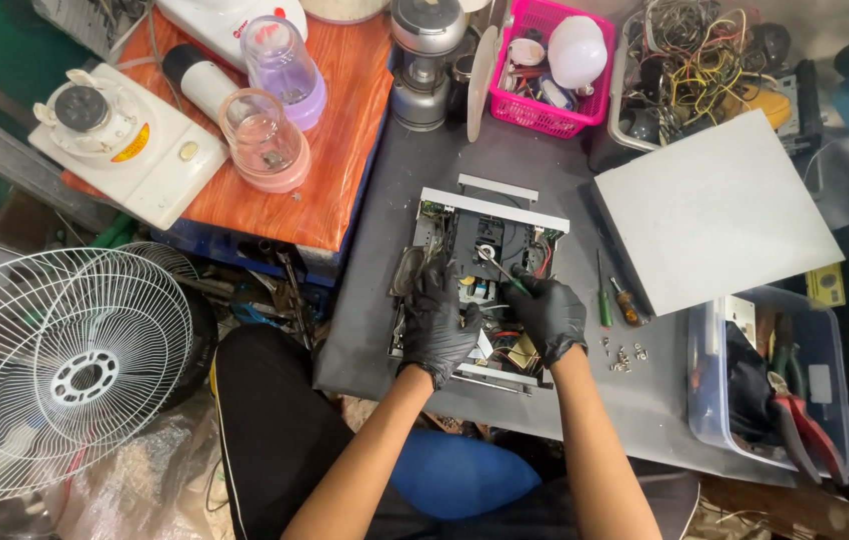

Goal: The person works on the internal components of a disassembled electronic device, likely a microwave, using a screwdriver to manipulate parts and wires. They handle a black circular component and various internal wiring while seated at a cluttered workbench.

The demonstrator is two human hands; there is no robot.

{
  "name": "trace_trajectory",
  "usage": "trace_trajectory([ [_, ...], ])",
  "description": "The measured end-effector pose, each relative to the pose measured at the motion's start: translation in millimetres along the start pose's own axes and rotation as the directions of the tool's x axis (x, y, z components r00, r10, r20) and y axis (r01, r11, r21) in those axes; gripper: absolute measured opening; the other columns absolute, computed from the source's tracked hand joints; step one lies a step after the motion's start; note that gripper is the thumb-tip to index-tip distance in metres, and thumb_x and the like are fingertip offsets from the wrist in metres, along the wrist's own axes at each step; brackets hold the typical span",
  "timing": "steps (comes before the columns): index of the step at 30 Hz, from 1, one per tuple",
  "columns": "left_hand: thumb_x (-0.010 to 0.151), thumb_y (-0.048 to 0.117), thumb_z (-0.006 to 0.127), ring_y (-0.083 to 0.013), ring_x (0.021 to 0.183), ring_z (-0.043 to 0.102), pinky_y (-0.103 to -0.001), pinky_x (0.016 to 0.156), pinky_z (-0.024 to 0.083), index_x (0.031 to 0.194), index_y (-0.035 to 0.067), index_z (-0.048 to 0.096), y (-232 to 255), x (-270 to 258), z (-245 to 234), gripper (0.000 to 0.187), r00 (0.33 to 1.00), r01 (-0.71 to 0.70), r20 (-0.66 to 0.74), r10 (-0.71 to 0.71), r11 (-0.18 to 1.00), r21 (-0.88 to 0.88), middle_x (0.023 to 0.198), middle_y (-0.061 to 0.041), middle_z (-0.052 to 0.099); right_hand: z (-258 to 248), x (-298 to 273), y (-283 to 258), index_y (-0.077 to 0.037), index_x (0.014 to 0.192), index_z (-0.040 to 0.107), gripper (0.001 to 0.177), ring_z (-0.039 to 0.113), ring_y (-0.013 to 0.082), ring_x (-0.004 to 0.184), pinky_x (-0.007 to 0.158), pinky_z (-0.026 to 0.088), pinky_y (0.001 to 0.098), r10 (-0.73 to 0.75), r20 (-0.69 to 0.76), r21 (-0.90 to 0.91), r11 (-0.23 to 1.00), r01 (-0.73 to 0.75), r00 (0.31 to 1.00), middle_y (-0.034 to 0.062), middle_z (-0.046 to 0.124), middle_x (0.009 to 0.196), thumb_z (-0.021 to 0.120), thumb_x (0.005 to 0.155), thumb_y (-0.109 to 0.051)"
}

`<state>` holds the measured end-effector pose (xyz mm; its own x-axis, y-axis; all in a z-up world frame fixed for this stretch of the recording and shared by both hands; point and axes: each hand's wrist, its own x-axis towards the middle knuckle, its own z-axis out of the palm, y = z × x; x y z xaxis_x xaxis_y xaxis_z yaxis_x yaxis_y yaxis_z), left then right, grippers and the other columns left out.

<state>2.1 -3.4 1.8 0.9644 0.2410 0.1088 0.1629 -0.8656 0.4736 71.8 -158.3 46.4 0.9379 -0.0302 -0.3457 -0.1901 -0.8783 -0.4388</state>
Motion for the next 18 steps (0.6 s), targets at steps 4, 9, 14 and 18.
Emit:
trace_trajectory([
  [4,0.080,0.037,0.056,-0.0545,0.137,0.038,-0.062,0.105,0.039,0.155,0.020,0.041,9,-1,-31,0.078,0.998,-0.038,0.049,0.039,0.999,-0.037,0.152,-0.021,0.040,0,-3,3,-0.037,0.124,0.073,0.043,0.069,0.0319,0.112,0.093,0.057,0.0456,0.015,-0.012,0.006,1.000,-0.015,1.000,0.0064,0.078,0.107,0.070,0.084,-0.053],
  [9,0.082,0.041,0.053,-0.0466,0.148,0.029,-0.062,0.117,0.023,0.155,0.045,0.035,11,-2,-43,0.075,0.963,0.053,0.268,-0.034,0.997,-0.063,0.162,-0.015,0.032,-21,-25,-24,-0.038,0.131,0.068,0.047,0.064,0.0354,0.119,0.100,0.053,0.0475,0.019,-0.029,0.150,0.988,-0.015,0.999,0.0116,0.076,0.114,0.067,0.087,-0.055],
  [14,0.081,0.043,0.055,-0.0422,0.146,0.033,-0.060,0.113,0.030,0.140,0.045,0.051,-1,-2,-16,0.060,0.967,0.044,0.254,-0.017,0.994,-0.101,0.158,-0.009,0.036,-18,-30,-37,-0.038,0.133,0.066,0.048,0.065,0.0371,0.118,0.100,0.053,0.0479,-0.011,0.012,0.155,0.988,0.009,1.000,0.0142,0.076,0.112,0.067,0.087,-0.052],
  [18,0.079,0.033,0.057,-0.0379,0.136,0.040,-0.055,0.101,0.045,0.117,0.034,0.059,7,-3,-37,0.038,0.979,0.050,0.204,-0.023,0.991,-0.127,0.145,-0.007,0.042,-9,-17,-16,-0.039,0.126,0.071,0.046,0.077,0.0196,0.082,0.090,0.059,0.0360,-0.039,0.029,0.202,0.979,0.032,0.999,0.0030,0.079,0.083,0.074,0.082,-0.048],
])
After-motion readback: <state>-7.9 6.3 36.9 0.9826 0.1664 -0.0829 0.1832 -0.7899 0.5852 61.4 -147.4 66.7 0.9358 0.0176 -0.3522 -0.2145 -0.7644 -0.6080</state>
